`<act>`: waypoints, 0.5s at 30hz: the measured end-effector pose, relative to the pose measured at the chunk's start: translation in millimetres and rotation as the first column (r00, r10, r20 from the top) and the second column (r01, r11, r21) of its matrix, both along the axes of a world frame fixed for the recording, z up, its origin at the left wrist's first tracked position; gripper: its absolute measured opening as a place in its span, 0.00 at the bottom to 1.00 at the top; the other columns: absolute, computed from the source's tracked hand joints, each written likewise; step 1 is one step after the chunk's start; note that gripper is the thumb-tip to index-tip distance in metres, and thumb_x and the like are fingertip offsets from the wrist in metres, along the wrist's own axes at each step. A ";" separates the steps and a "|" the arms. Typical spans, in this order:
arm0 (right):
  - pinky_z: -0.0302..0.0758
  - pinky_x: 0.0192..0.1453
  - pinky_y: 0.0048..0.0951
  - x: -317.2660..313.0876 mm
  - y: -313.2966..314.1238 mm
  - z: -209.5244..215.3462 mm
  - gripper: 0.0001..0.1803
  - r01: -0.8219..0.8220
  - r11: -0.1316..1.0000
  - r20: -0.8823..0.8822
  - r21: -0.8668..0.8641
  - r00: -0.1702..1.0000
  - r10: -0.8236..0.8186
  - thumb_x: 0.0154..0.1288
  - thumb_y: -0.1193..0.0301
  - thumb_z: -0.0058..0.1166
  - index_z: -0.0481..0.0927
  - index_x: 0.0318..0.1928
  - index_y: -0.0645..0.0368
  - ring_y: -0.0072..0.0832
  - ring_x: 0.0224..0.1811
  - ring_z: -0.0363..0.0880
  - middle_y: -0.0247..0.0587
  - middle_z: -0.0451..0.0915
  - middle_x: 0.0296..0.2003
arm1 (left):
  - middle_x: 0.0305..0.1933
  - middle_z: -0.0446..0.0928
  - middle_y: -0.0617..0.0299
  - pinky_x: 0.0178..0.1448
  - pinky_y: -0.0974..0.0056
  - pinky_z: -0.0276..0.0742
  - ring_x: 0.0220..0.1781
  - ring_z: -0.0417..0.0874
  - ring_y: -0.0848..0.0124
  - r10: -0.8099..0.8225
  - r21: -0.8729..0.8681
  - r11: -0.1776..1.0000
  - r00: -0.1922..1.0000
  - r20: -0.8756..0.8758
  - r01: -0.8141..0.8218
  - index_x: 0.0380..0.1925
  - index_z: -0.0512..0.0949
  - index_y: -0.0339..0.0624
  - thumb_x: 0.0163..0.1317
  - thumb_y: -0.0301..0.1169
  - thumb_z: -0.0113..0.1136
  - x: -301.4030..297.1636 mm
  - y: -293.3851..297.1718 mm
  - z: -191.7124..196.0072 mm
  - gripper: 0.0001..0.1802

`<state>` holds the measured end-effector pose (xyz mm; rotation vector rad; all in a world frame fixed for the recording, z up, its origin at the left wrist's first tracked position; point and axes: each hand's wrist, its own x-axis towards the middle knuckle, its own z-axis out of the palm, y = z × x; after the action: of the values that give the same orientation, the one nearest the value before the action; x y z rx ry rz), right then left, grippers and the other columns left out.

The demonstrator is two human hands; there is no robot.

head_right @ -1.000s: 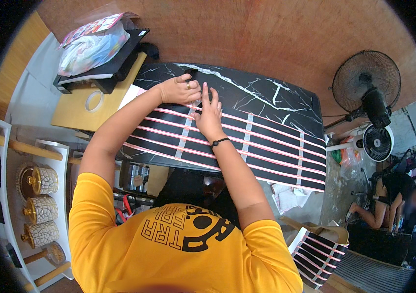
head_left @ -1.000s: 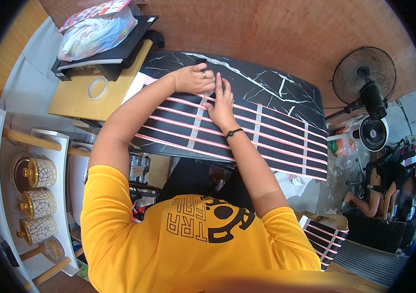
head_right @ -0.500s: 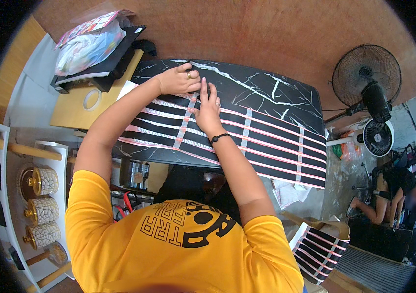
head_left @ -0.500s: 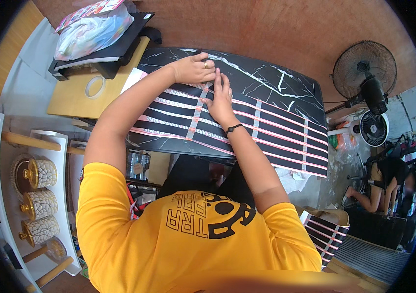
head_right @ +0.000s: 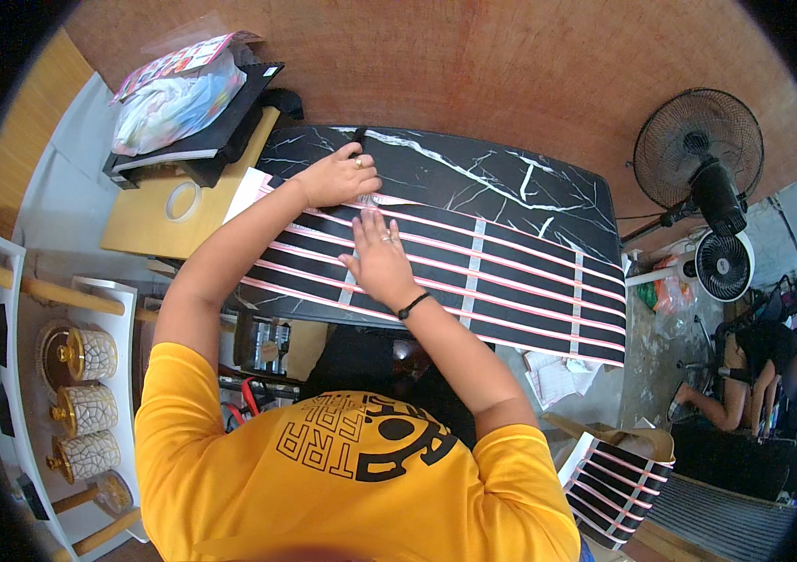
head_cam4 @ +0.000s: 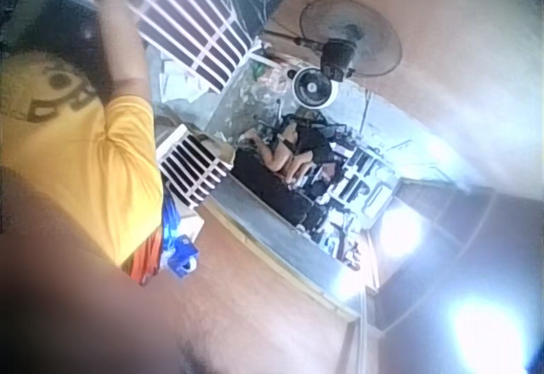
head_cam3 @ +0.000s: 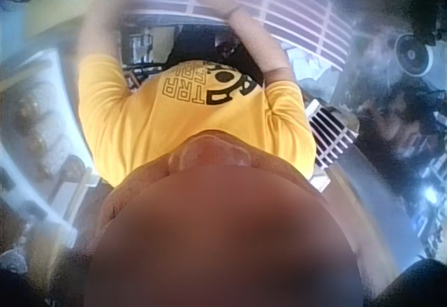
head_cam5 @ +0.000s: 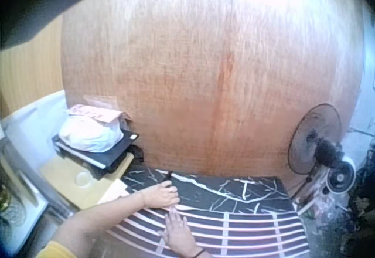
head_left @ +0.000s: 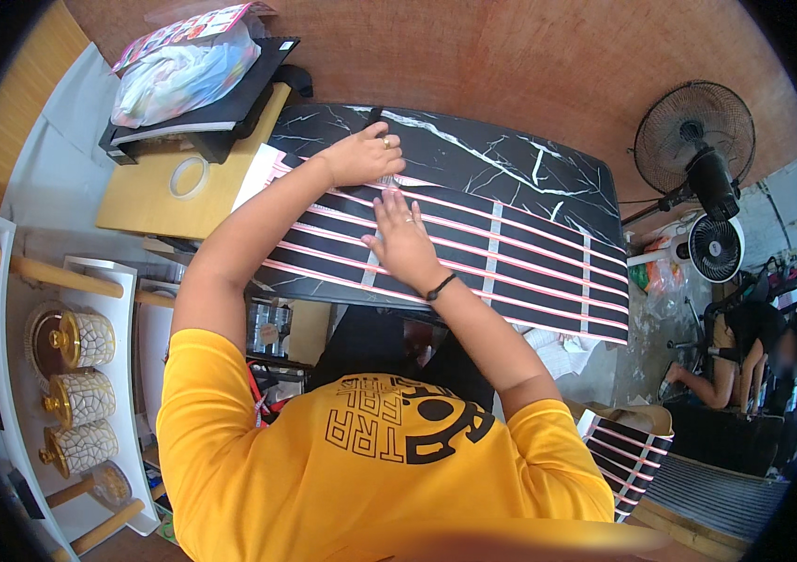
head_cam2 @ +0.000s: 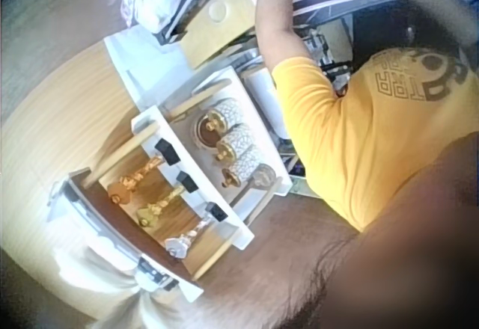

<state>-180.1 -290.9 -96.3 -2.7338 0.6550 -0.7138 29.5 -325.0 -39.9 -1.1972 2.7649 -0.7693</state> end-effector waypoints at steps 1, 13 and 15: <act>0.53 0.77 0.53 -1.0 7.5 -4.4 0.36 0.005 1.000 -0.149 -0.011 0.989 -0.007 0.69 0.55 0.52 0.66 0.67 0.70 0.52 0.75 0.57 0.64 0.64 0.68 | 0.45 0.80 0.67 0.74 0.51 0.57 0.60 0.75 0.68 0.000 0.007 1.000 1.000 0.004 0.000 0.41 0.76 0.51 0.62 0.33 0.55 0.4 0.8 -0.7 0.08; 0.53 0.78 0.51 -13.6 20.6 -6.9 0.34 -0.112 0.993 -0.078 -0.026 0.991 0.110 0.71 0.55 0.49 0.65 0.68 0.68 0.49 0.76 0.57 0.59 0.63 0.70 | 0.40 0.79 0.69 0.67 0.54 0.62 0.55 0.77 0.70 0.067 -0.261 0.961 0.994 -0.089 -0.088 0.35 0.77 0.51 0.57 0.32 0.56 8.5 -17.7 12.9 0.06; 0.52 0.78 0.51 -16.4 29.1 -6.5 0.35 -0.174 0.985 -0.096 0.018 0.980 0.175 0.71 0.55 0.49 0.65 0.68 0.68 0.48 0.76 0.56 0.58 0.63 0.70 | 0.40 0.80 0.69 0.65 0.54 0.63 0.55 0.77 0.69 0.233 -0.375 0.878 0.950 -0.209 -0.298 0.36 0.79 0.52 0.56 0.31 0.56 17.6 -34.3 36.2 0.07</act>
<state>-196.6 -261.8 -102.8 -2.7880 0.4293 -0.5386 47.2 -359.3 -3.6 -1.7354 2.5398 -1.3069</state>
